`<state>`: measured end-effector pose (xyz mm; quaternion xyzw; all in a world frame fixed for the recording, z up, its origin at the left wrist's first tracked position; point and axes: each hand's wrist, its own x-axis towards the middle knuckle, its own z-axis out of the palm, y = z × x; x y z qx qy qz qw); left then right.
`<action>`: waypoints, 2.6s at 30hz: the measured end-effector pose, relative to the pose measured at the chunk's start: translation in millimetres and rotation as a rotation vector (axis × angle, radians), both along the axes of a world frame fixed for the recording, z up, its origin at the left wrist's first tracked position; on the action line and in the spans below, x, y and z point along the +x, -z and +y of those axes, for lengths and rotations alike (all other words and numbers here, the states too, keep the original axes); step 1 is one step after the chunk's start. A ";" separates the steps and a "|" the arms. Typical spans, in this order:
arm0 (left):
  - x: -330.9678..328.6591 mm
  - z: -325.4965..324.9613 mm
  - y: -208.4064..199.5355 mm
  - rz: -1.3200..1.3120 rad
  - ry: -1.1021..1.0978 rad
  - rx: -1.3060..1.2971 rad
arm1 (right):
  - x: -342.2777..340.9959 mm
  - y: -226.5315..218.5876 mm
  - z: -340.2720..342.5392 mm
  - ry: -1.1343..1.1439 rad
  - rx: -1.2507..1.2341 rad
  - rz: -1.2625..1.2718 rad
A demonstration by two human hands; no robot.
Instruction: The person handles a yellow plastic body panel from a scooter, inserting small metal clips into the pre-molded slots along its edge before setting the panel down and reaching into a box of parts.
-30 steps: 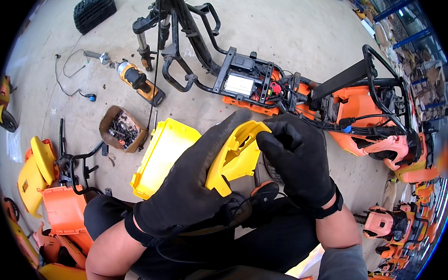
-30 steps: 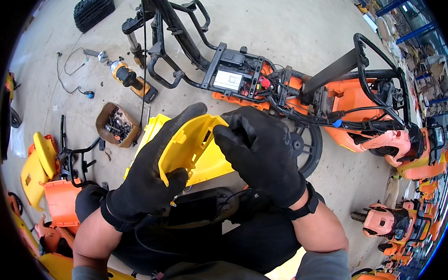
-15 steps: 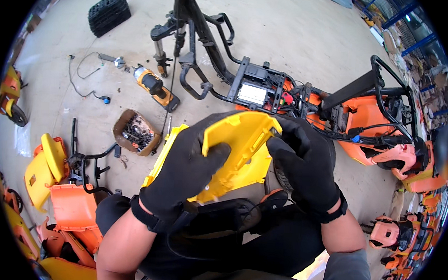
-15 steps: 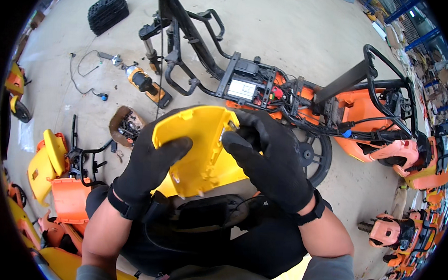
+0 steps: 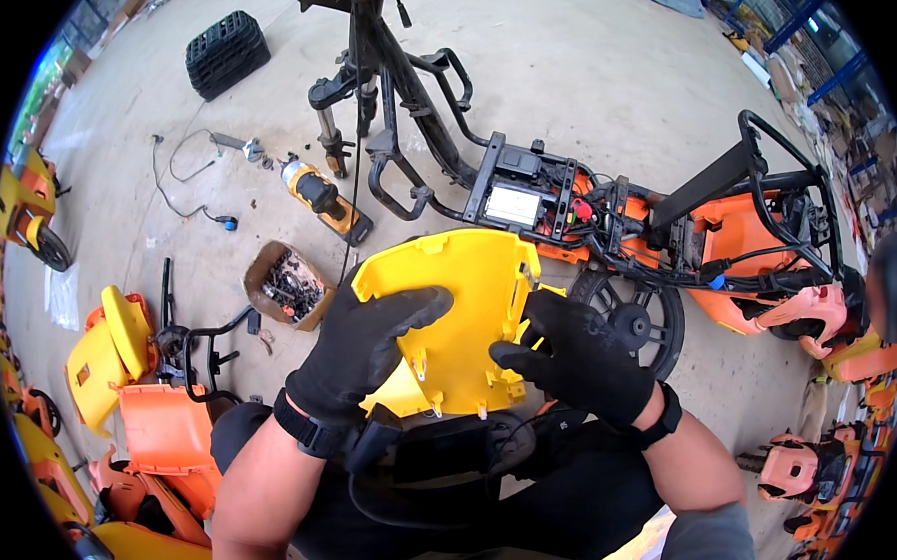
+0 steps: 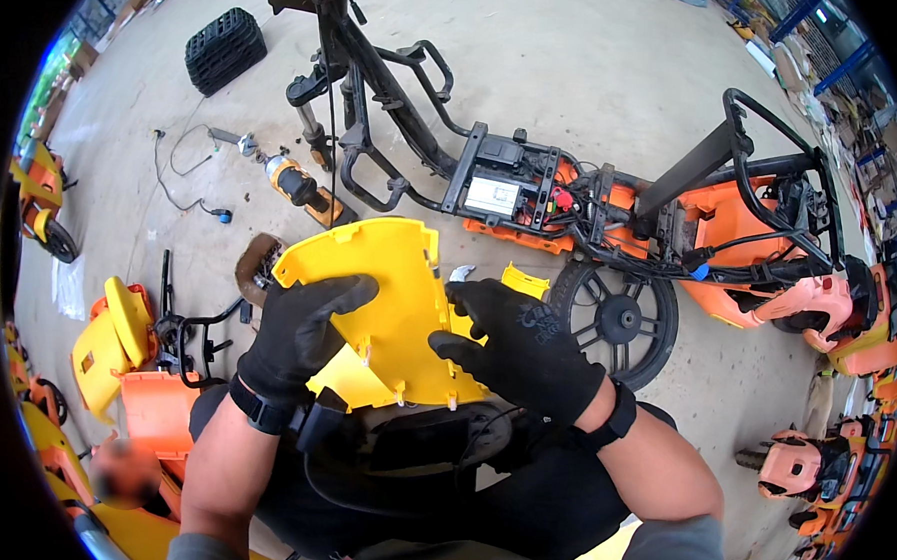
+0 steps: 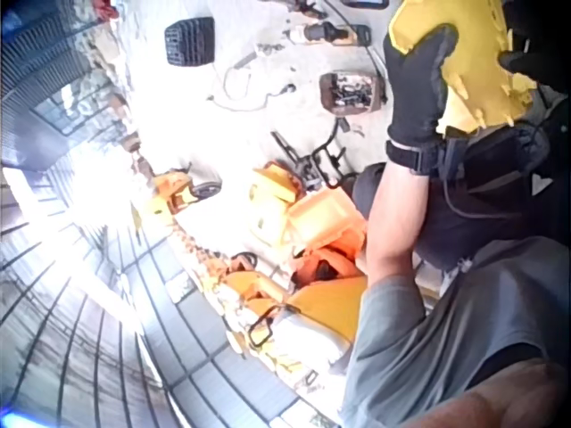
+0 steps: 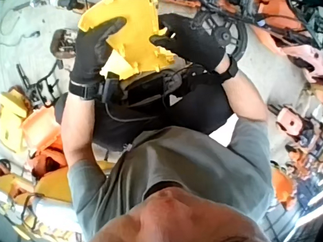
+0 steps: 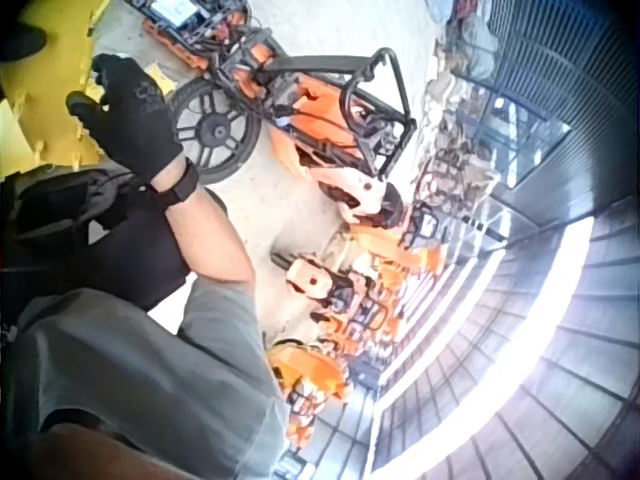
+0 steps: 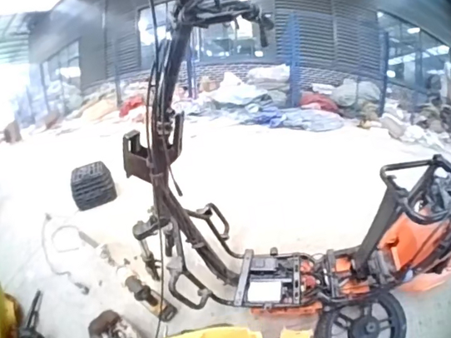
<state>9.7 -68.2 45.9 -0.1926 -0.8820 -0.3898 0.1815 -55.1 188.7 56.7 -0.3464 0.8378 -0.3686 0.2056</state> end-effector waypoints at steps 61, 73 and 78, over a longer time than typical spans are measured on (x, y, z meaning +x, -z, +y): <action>-13.4 8.6 -43.3 -0.209 -0.067 0.569 | 16.1 -20.4 -15.6 0.180 0.154 0.632; 6.0 5.6 -67.2 -0.164 0.035 0.134 | 25.1 -13.9 -27.6 0.021 0.186 0.795; 8.1 3.2 -72.7 -0.204 0.077 0.121 | 25.3 -15.0 -27.9 0.002 0.146 0.788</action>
